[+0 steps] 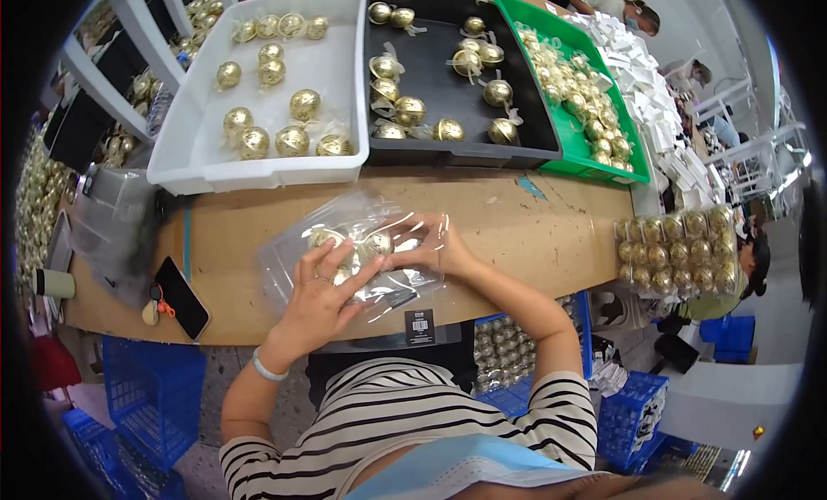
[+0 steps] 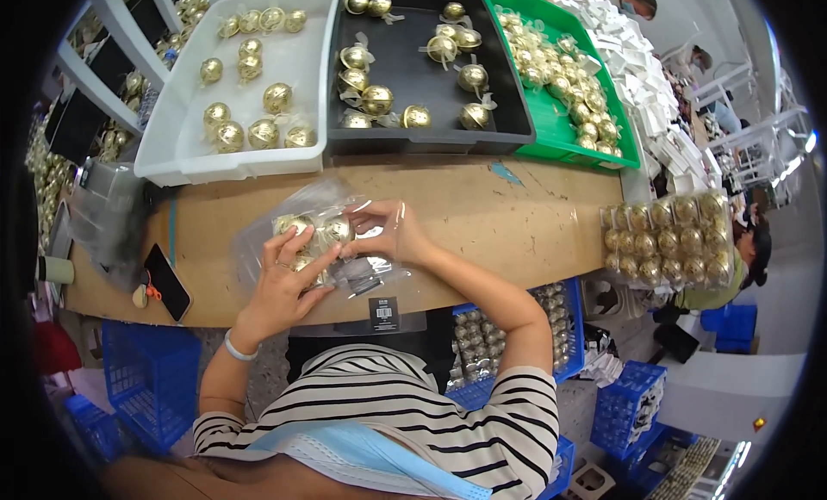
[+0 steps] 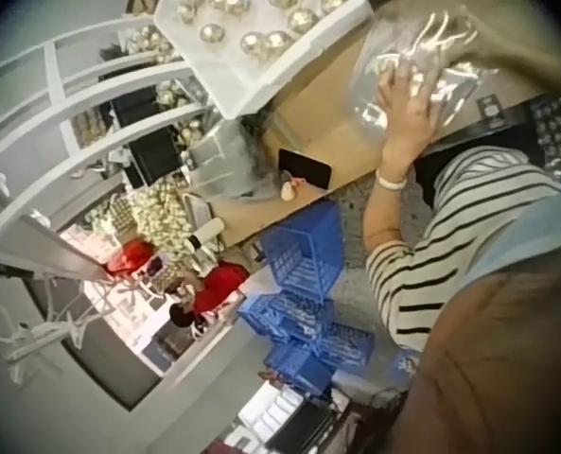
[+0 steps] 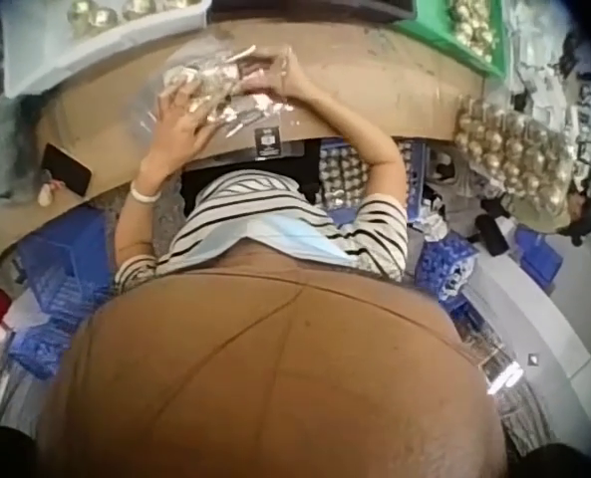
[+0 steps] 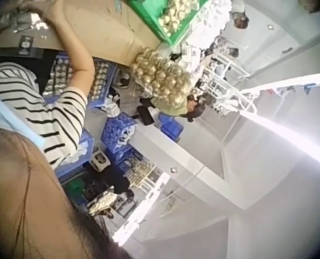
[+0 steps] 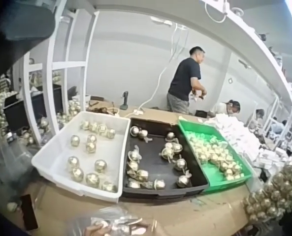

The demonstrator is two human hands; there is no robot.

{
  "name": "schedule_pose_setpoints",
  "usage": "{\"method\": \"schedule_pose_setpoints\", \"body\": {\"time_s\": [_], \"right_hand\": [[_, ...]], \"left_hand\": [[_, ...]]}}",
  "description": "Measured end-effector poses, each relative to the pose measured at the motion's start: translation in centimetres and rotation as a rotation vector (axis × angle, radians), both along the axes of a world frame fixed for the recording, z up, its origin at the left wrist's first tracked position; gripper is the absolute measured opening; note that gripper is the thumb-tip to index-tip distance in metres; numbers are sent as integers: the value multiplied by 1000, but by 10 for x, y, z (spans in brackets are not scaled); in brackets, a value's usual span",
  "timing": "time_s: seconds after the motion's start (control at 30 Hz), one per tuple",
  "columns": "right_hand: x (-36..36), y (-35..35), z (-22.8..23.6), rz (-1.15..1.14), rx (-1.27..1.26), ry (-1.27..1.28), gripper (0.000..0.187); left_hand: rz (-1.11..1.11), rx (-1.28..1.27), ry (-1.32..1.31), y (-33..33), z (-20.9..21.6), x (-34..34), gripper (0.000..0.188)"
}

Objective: Packing gold Christmas ornaments into clear plastic bags at a factory workbench.

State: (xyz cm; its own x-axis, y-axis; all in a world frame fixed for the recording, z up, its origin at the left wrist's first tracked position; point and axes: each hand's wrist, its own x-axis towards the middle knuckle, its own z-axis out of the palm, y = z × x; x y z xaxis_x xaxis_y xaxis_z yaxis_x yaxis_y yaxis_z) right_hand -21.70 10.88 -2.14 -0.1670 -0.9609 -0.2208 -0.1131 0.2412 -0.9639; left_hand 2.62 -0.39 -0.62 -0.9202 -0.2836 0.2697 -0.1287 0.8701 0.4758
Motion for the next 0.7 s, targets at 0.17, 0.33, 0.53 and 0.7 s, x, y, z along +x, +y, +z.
{"method": "schedule_pose_setpoints", "body": {"time_s": [0.17, 0.33, 0.53, 0.7], "right_hand": [[-14, 13, -6, 14, -109, -185, 60], [-2, 7, -19, -25, -91, -109, 57], [12, 11, -15, 1, -228, 164, 57], [13, -5, -20, -80, -449, 429, 60]], "left_hand": [[16, -20, -20, 3, 0, 0, 75], [-4, -72, -55, 2, 5, -3, 72], [11, -5, -50, 2, 3, -1, 72], [-4, -138, -19, 1, -2, 0, 76]]}}
